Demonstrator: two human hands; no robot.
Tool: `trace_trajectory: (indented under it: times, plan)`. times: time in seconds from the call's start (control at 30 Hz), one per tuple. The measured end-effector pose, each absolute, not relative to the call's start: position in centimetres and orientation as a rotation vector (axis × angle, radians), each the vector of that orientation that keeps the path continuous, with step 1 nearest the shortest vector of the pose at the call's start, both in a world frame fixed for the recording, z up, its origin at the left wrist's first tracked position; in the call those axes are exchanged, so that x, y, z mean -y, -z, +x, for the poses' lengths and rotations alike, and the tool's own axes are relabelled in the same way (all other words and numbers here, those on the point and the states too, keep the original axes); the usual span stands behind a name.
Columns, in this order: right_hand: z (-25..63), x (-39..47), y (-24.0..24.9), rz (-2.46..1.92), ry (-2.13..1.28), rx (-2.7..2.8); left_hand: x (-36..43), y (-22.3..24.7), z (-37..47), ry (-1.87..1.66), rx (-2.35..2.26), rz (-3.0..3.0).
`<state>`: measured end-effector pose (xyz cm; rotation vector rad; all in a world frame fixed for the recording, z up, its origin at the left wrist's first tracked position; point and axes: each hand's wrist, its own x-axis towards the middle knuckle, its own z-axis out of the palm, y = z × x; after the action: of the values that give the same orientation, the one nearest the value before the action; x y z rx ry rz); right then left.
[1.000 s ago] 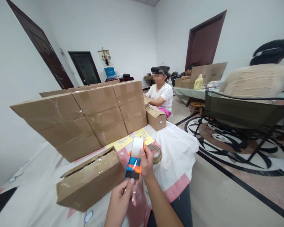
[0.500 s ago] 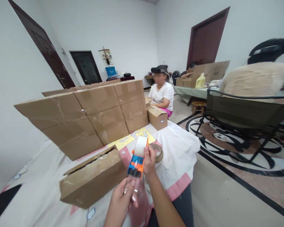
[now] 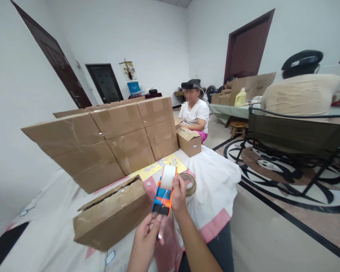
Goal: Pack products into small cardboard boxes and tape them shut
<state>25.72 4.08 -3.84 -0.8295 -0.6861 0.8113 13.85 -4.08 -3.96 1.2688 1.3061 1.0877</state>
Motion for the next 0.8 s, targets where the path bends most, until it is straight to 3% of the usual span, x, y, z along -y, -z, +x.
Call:
trace_trajectory:
  times: [0.57,0.8]
  plan:
    - [25.6,-5.3,4.8,-0.827,-0.951,0.416,4.2,4.1,14.4,-1.144,-1.292,1.283]
    - [25.5,-4.9,4.2,-0.862,-0.964,0.344,4.8,4.6,15.2,-1.326,-1.286,1.184]
